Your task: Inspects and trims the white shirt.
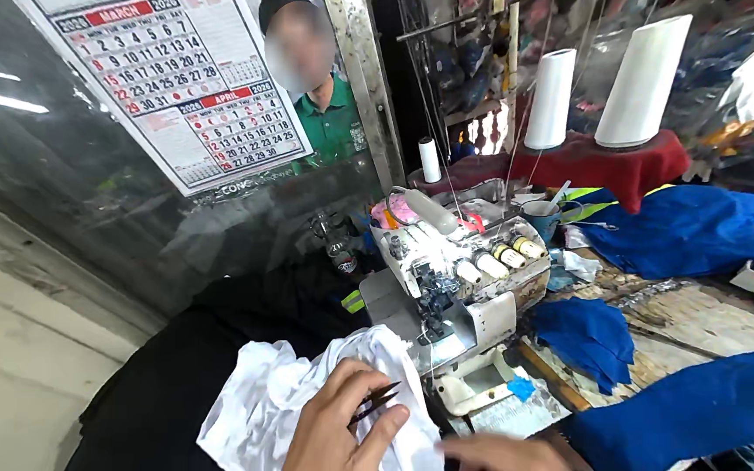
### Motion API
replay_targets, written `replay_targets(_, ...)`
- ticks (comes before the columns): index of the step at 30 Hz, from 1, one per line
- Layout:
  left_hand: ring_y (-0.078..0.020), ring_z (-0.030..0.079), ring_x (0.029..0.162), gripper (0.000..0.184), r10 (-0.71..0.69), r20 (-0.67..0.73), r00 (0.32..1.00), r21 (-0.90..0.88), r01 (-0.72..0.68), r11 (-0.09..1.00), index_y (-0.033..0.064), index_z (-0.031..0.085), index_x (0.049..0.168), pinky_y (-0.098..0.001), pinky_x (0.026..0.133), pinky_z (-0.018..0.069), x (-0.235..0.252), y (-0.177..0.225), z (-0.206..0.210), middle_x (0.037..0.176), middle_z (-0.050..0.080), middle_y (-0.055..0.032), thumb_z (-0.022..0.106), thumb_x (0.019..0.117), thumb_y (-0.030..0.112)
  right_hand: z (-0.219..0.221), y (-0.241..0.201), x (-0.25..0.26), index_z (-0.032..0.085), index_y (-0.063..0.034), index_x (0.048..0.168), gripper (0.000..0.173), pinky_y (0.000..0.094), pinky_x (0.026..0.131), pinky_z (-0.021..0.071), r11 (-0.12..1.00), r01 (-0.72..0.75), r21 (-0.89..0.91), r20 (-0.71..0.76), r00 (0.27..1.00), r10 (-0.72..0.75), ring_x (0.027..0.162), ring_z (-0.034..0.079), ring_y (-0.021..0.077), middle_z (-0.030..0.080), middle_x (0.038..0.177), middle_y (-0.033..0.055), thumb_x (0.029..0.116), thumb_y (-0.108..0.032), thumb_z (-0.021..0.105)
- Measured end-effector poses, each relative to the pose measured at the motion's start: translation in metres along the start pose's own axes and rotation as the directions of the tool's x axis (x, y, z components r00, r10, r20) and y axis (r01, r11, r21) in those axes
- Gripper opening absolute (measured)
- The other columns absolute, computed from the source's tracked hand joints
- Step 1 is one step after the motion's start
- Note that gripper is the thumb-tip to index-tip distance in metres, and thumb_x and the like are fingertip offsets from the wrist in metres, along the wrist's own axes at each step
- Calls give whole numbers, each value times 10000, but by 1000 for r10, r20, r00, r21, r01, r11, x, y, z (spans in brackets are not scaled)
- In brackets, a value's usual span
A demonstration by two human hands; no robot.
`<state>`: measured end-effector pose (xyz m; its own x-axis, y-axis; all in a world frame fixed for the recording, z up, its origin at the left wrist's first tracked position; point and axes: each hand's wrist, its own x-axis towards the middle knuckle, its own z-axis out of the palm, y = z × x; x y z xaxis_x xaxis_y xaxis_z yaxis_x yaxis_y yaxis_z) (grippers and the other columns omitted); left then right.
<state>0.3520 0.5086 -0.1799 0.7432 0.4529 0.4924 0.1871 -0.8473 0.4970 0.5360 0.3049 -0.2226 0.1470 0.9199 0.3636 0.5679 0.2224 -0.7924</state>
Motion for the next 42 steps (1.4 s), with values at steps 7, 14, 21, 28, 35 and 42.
replay_targets(7, -86, 694, 970, 176, -16, 10, 1000, -4, 16, 1000, 261, 775, 1085, -327, 760, 617, -8, 1, 20, 1170, 697, 12, 700, 958, 357, -37, -19, 120, 712, -268, 1247, 338, 401, 733, 593, 914, -52, -401, -30, 999, 44, 871, 673, 121, 686, 1041, -29, 1016, -446, 540)
replay_targets(14, -103, 688, 945, 206, -75, 78, 994, 16, 74, 997, 253, 776, 1093, -347, 780, 605, -12, 1, 7, 1119, 699, -13, 687, 966, 389, -55, 0, 106, 751, -213, 988, 220, 351, 690, 582, 917, -85, -389, -101, 994, 49, 758, 653, 84, 683, 884, -55, 994, -362, 589)
replay_targets(21, -77, 676, 812, 387, 31, 101, 994, 280, -58, 958, 282, 717, 1236, -338, 659, 594, 30, 34, -18, 1006, 701, 43, 576, 996, 550, -68, 9, 79, 748, -245, 968, 218, 244, 592, 532, 942, -112, -317, -203, 978, 48, 676, 595, 19, 652, 854, -102, 985, -396, 592)
replay_targets(28, -234, 670, 667, 266, 199, 215, 956, 697, -293, 655, 210, 748, 987, -395, 498, 520, 66, 75, 10, 778, 643, -42, 527, 1021, 353, -64, -4, 81, 740, -231, 956, 211, 231, 578, 512, 957, -58, -284, -181, 984, 6, 663, 580, 16, 639, 839, -91, 975, -381, 593)
replay_targets(35, -221, 705, 754, 330, -3, 74, 997, 593, -42, 804, 311, 764, 1098, -483, 560, 584, 62, 57, -30, 1216, 670, -45, 507, 1028, 505, -91, 0, 63, 752, -219, 975, 147, 221, 508, 517, 978, -17, -210, -333, 941, -55, 610, 583, 19, 670, 844, -99, 969, -302, 631)
replay_targets(42, -113, 651, 807, 277, -61, 0, 998, 315, 58, 947, 157, 775, 1044, -308, 654, 570, -14, 21, -75, 1036, 695, -51, 747, 931, 409, -70, 43, 22, 739, -196, 1150, 235, 423, 671, 617, 904, -193, -382, -197, 973, 125, 793, 686, 178, 684, 1078, 53, 945, -288, 667)
